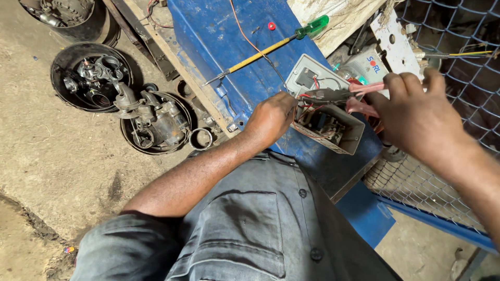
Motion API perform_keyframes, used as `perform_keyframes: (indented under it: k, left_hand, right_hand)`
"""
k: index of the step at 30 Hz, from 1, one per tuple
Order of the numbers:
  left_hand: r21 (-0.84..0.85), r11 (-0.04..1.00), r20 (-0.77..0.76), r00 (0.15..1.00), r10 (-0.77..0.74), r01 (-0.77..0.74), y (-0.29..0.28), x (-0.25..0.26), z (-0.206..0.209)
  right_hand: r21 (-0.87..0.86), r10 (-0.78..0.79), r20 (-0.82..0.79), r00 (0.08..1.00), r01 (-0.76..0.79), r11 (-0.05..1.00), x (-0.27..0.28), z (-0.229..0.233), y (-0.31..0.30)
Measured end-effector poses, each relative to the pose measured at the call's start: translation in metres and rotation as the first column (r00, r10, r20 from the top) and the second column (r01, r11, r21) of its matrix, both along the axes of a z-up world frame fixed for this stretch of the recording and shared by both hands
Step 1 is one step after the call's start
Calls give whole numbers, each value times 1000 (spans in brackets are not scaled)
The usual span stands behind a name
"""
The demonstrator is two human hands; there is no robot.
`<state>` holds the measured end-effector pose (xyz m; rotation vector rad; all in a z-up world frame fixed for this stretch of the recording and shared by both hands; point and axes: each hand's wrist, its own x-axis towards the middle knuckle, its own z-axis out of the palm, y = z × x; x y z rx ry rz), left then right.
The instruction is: The person works on a small electrical box, using pliers and a screwdriver to strip wires, connect them to terminals, and test the device with a battery. They move between a workbench and a battery station, handling wires, a circuit board, and the box casing throughout.
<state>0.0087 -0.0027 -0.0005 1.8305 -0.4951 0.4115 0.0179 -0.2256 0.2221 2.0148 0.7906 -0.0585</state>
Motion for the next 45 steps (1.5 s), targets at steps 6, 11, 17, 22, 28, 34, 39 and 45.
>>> perform_keyframes:
  k: [6,11,17,22,28,34,39,45]
  left_hand:
    - [27,999,-33,999,19,-18,-1,0,4]
    - [18,1000,-2,1000,2,-2,2,-1,5]
    - [7,1000,-4,1000,10,-10,-1,0,2]
    - [15,1000,20,1000,9,-9,-2,1,0]
    - [28,1000,29,1000,0,-1,-1,2,1]
    - [30,1000,-7,1000,-5,5,-1,2,2]
    - [18,1000,24,1000,2,-3,-1,3,1]
    - [43,999,-7,1000,2,-1,-1,4,-2]
  right_hand:
    - [-112,264,222,939,-244,963,-9,-9,3]
    - [-171,314,236,920,-279,945,-2,-14,1]
    - [-279,408,247,879,-338,899,8,-8,0]
    - [-313,474,220,853,-398,862,15,6,18]
    - [-317,568,200,798,-496,808,21,25,39]
    - [-251,646,211,734,-598,761,36,30,45]
    - [-209,587,172,791,-553,807,44,27,42]
    - [-154,478,172,861,-456,877,39,15,23]
